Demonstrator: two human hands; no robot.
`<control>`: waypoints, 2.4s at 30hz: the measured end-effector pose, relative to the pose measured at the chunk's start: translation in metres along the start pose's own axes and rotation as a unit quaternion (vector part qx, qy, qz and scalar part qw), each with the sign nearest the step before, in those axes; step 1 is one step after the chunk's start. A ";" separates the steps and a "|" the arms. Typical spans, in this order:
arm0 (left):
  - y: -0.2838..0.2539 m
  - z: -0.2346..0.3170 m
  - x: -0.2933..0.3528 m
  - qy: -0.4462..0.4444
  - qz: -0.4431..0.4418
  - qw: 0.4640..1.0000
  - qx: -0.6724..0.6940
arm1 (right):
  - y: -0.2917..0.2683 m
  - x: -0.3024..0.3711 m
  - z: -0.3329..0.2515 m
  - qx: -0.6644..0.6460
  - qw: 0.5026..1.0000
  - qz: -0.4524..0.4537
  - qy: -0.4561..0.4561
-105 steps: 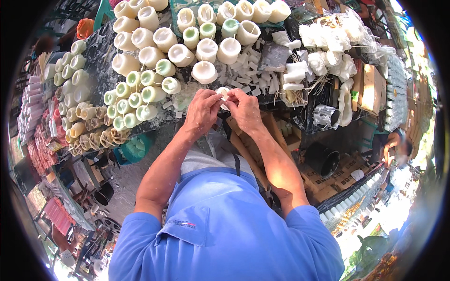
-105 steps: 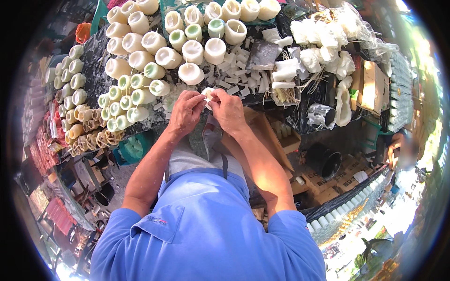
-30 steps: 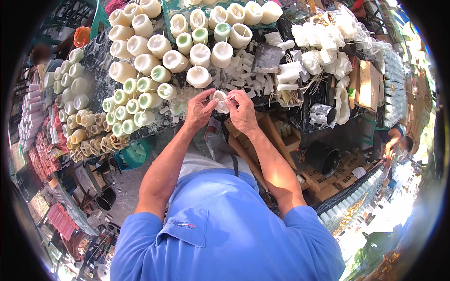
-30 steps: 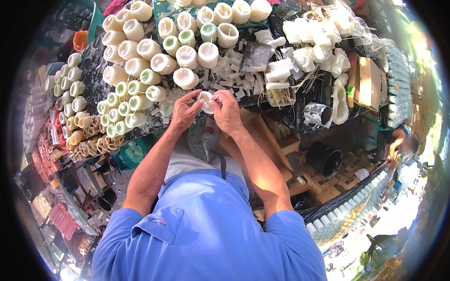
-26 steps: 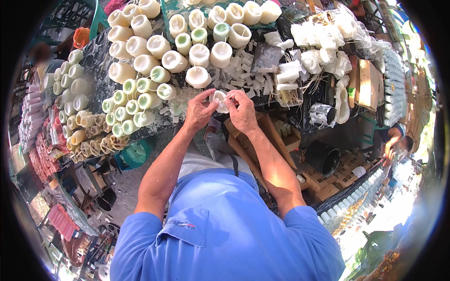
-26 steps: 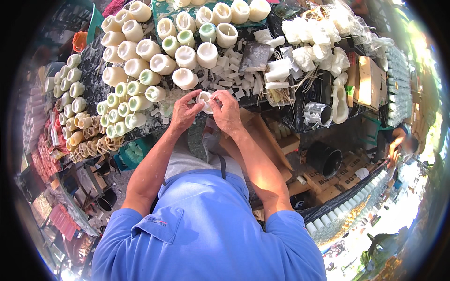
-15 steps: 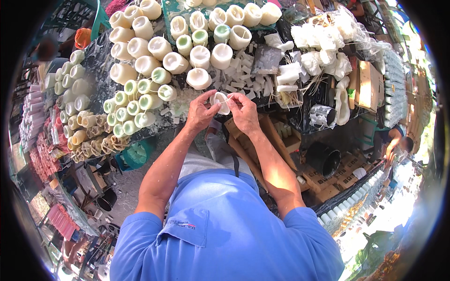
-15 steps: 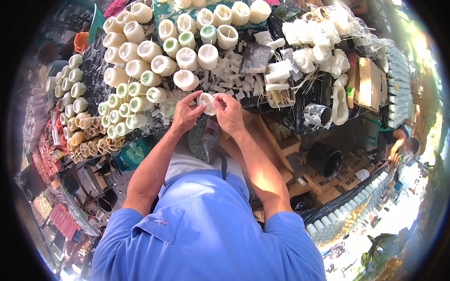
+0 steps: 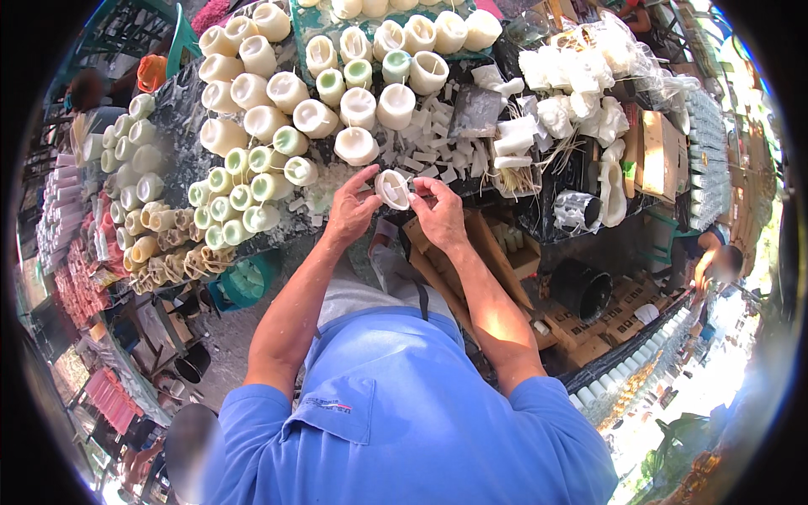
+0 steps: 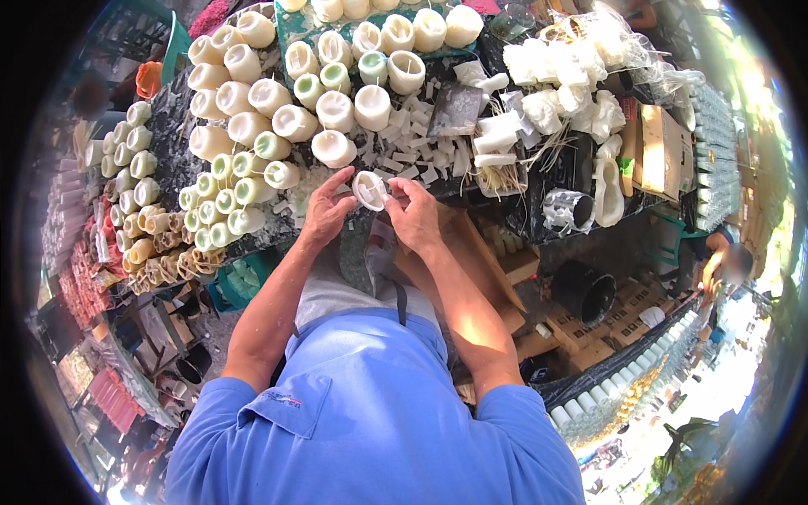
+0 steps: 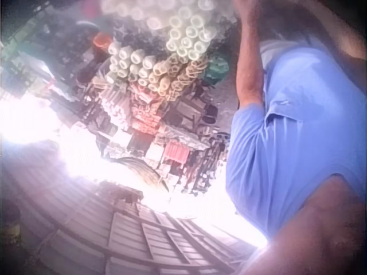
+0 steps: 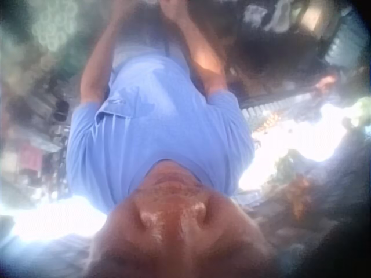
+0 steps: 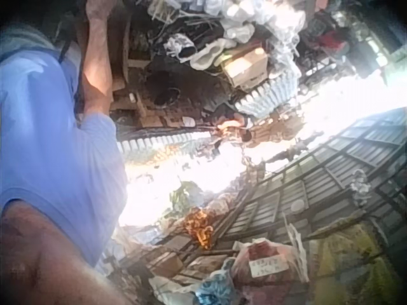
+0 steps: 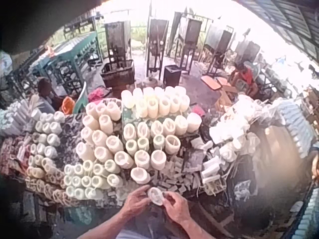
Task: The person repeatedly picks up small white cylindrical candle bodies and inserts wicks into their centers. They handle the items one at a time, placing finished units back onto a table among many similar candles. The person also reaches into a cardboard box to retrieve additional wicks during the process.
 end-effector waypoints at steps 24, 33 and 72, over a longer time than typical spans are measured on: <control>0.034 0.013 0.014 0.134 -0.027 0.948 -0.288 | 0.028 -0.001 0.018 0.103 0.976 -0.044 -0.187; 0.067 0.109 0.051 0.193 -0.031 0.942 -0.272 | -0.030 0.039 -0.075 0.106 0.971 0.023 -0.214; -0.137 0.261 -0.317 0.147 -0.141 0.868 -0.454 | 0.080 -0.387 -0.228 0.229 0.957 -0.141 -0.105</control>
Point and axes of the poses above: each hand's wrist, its own x-axis away from the middle knuckle, its own y-axis out of the palm, z = x × y, the point moved 6 cm from there along -x, towards the middle knuckle, and after that the axes turned 13 degrees about x, right-handed, at the moved point
